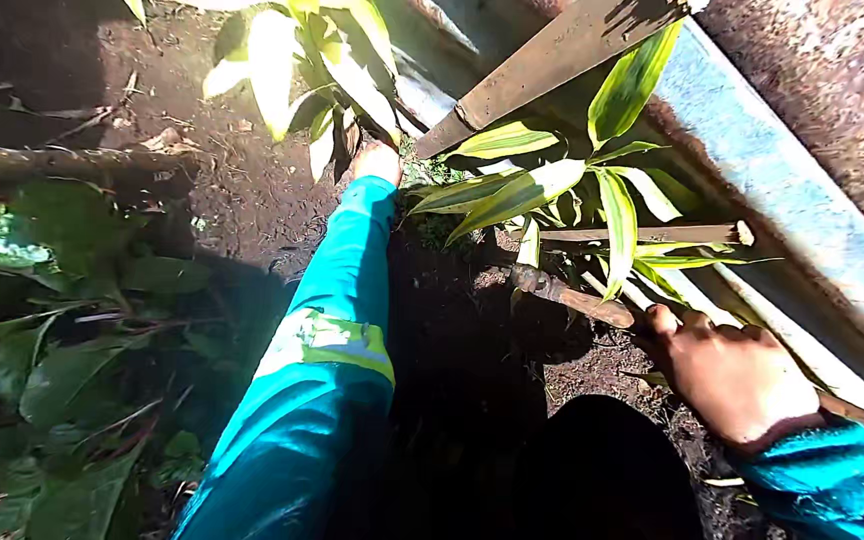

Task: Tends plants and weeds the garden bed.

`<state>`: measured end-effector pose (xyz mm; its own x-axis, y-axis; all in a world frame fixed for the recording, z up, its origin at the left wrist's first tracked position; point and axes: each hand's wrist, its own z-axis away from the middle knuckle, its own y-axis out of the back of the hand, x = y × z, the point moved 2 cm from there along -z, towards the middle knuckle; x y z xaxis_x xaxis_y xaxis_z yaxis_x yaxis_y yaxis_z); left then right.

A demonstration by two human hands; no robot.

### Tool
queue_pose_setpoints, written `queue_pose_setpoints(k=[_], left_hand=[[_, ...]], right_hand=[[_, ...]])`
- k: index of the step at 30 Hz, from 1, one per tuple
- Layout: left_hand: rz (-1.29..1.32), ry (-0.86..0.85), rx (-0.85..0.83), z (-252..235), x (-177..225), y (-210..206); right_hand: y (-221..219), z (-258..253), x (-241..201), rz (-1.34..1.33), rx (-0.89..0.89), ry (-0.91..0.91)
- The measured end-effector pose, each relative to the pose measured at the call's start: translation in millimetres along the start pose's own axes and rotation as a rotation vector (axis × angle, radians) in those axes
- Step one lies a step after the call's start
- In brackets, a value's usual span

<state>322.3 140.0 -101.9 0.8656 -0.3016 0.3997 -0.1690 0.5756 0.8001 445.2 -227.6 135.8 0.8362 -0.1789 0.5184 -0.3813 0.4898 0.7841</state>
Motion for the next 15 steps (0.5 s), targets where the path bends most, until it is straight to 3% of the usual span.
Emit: queue_pose_setpoints(k=[2,6,9,12,15], left_hand=[[0.03,-0.011,-0.002,8,-3,3],[0.3,0.16,0.224,36,-35,1],[0.237,0.138,0.27,40,-39,3],[0.133,0.003,0.169,23,-11,13],[0.118,0.075,0.063,2,13,11]], right_hand=[[0,0,1,0.002,-0.016,-0.007],[-1,-1,2,0.002,-0.04,-0.006],[0,-3,1,0.002,-0.013,-0.002],[3,-6,1,-0.019,-0.016,-0.002],[2,-6,3,0.003,0.008,0.002]])
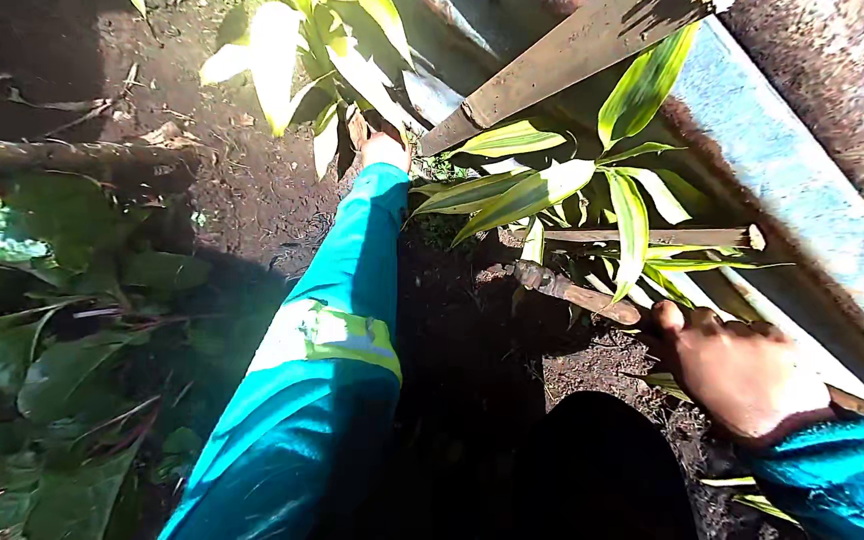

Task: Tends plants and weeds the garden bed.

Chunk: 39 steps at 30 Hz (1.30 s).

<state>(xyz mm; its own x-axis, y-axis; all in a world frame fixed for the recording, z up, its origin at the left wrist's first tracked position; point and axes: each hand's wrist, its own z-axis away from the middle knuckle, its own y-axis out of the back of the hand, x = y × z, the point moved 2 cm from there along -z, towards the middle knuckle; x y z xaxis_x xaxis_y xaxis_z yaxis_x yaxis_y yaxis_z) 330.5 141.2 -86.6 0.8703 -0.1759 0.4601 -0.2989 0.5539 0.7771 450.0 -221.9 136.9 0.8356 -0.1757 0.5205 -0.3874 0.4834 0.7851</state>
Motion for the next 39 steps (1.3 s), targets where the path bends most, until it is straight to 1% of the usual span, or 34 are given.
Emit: queue_pose_setpoints(k=[2,4,5,6,9,11,12,14,17,20,22,23,24,25,26,27,29,30,31,32,34,35,37,39], left_hand=[[0.089,0.095,-0.04,1,4,2],[0.108,0.122,-0.057,5,2,3],[0.095,0.112,-0.034,5,-2,1],[0.129,0.127,0.023,5,-6,-2],[0.265,0.219,0.192,8,-24,3],[0.287,0.314,0.2,16,-37,10],[0.273,0.328,0.198,19,-42,12],[0.219,0.254,0.197,20,-46,11],[0.084,0.062,0.136,10,-34,-3],[-0.017,-0.022,0.063,3,-16,-7],[-0.018,-0.074,0.023,11,-19,-7],[0.055,-0.069,0.077,15,-27,-8],[0.135,-0.027,0.142,21,-34,-9],[0.17,0.06,0.177,31,-42,-7],[0.16,0.17,0.157,44,-49,-4],[0.122,0.26,0.105,57,-55,-2],[-0.047,0.349,-0.058,80,-62,-1],[-0.116,0.347,-0.098,90,-58,1],[-0.134,0.322,-0.088,103,-49,7],[-0.122,0.288,-0.042,116,-36,13],[-0.024,0.213,0.112,137,-14,27],[0.031,0.191,0.161,144,-5,35],[0.101,0.165,0.17,152,5,51],[0.147,0.086,0.116,154,12,50]], right_hand=[[-1,0,1,0.013,-0.016,-0.004],[-1,1,0,0.014,-0.019,-0.004],[-2,1,0,0.009,-0.008,-0.004],[-3,2,0,-0.001,-0.012,-0.01],[-6,2,2,-0.019,-0.035,-0.022],[-10,1,0,-0.046,-0.035,-0.019],[-12,0,0,-0.052,-0.029,-0.015],[-13,-4,-1,-0.049,-0.035,-0.016],[-13,-3,-2,-0.046,-0.052,-0.024],[-8,-5,-3,-0.044,-0.053,-0.027],[-4,-6,-4,-0.054,-0.088,-0.027],[-4,-6,-3,-0.058,-0.099,-0.031],[-5,-6,-2,-0.058,-0.101,-0.034],[-7,-6,-1,-0.054,-0.095,-0.034],[-9,-6,-1,-0.056,-0.089,-0.032],[-10,-5,-2,-0.066,-0.084,-0.03],[-9,-2,-4,-0.08,-0.095,-0.038],[-9,-1,-4,-0.082,-0.083,-0.039],[-9,-1,-4,-0.085,-0.072,-0.041],[-9,-1,-4,-0.085,-0.071,-0.04],[-8,-2,-4,-0.086,-0.085,-0.038],[-6,-3,-4,-0.083,-0.1,-0.042],[-3,-5,-4,-0.086,-0.112,-0.048],[-3,-4,-4,-0.1,-0.129,-0.056]])
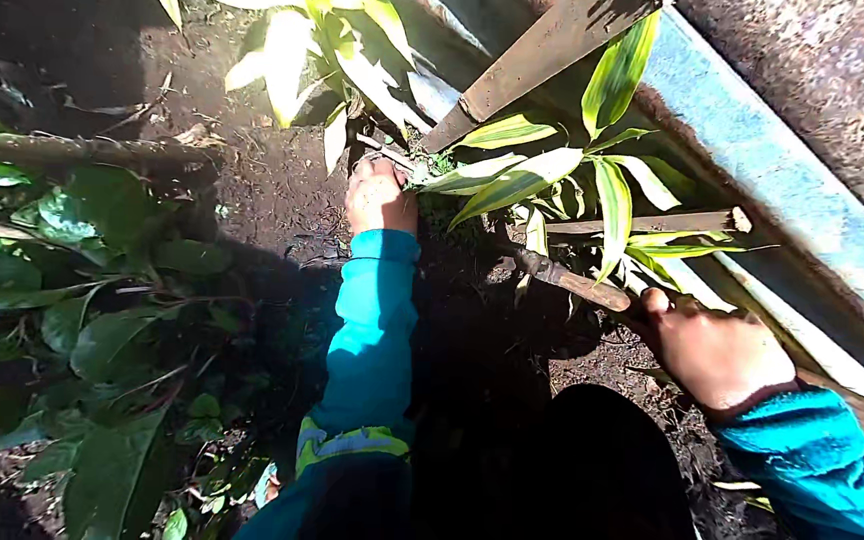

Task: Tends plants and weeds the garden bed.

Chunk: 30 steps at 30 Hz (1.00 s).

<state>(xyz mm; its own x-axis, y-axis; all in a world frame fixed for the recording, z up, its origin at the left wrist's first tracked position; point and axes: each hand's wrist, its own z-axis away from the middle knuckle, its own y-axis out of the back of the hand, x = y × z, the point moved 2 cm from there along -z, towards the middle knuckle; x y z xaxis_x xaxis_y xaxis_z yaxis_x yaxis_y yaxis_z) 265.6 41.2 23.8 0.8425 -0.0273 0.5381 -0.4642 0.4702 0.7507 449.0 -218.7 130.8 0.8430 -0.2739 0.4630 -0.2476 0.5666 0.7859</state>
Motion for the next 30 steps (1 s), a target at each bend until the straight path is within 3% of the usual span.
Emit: queue_pose_setpoints(k=[3,5,8,12,15,18,21,25,27,30], left_hand=[[-0.009,-0.266,-0.229,-5,6,-63],[-0.191,-0.516,-0.405,-28,2,-118],[-0.358,-0.628,-0.374,-61,-18,-156],[-0.287,-0.52,-0.348,-68,-25,-147],[0.021,-0.168,-0.315,-49,-5,-126],[-0.195,-0.252,-0.345,-35,7,-122],[-0.422,-0.168,-0.409,-1,-8,-124],[-0.423,0.044,-0.447,68,-70,-115],[-0.369,0.141,-0.319,90,-104,-103],[-0.264,0.277,-0.322,110,-115,-86]], right_hand=[[-2,4,-3,-0.021,0.02,-0.007],[-1,6,-6,-0.011,-0.007,-0.024],[-9,11,-4,-0.003,0.008,-0.016],[-45,27,13,-0.105,0.036,-0.015],[-83,44,30,-0.312,-0.17,-0.094],[-123,58,35,-0.476,-0.328,-0.193],[-137,60,33,-0.546,-0.398,-0.224],[-150,76,34,-0.664,-0.164,-0.125],[-158,82,15,-0.773,-0.11,-0.101],[-165,60,-33,-0.94,-0.068,-0.075]])
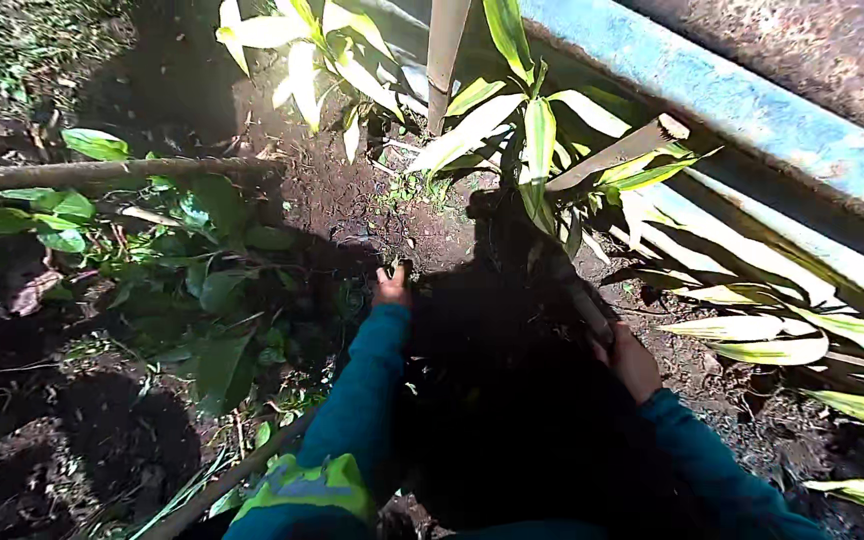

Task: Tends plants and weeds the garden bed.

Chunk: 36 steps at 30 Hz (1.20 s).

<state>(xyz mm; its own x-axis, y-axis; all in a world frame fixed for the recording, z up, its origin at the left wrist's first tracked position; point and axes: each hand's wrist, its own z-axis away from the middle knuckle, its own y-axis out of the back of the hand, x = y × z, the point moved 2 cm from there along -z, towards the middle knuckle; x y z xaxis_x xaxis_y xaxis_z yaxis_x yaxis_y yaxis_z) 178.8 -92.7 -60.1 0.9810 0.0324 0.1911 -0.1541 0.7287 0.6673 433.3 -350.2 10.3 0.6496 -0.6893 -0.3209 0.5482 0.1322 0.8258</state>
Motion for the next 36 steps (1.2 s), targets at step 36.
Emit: queue_pose_setpoints(k=[36], left_hand=[[0.837,0.006,0.01,54,-34,-5]], right_hand=[[-131,-114,-100,-0.154,-0.523,-0.118]])
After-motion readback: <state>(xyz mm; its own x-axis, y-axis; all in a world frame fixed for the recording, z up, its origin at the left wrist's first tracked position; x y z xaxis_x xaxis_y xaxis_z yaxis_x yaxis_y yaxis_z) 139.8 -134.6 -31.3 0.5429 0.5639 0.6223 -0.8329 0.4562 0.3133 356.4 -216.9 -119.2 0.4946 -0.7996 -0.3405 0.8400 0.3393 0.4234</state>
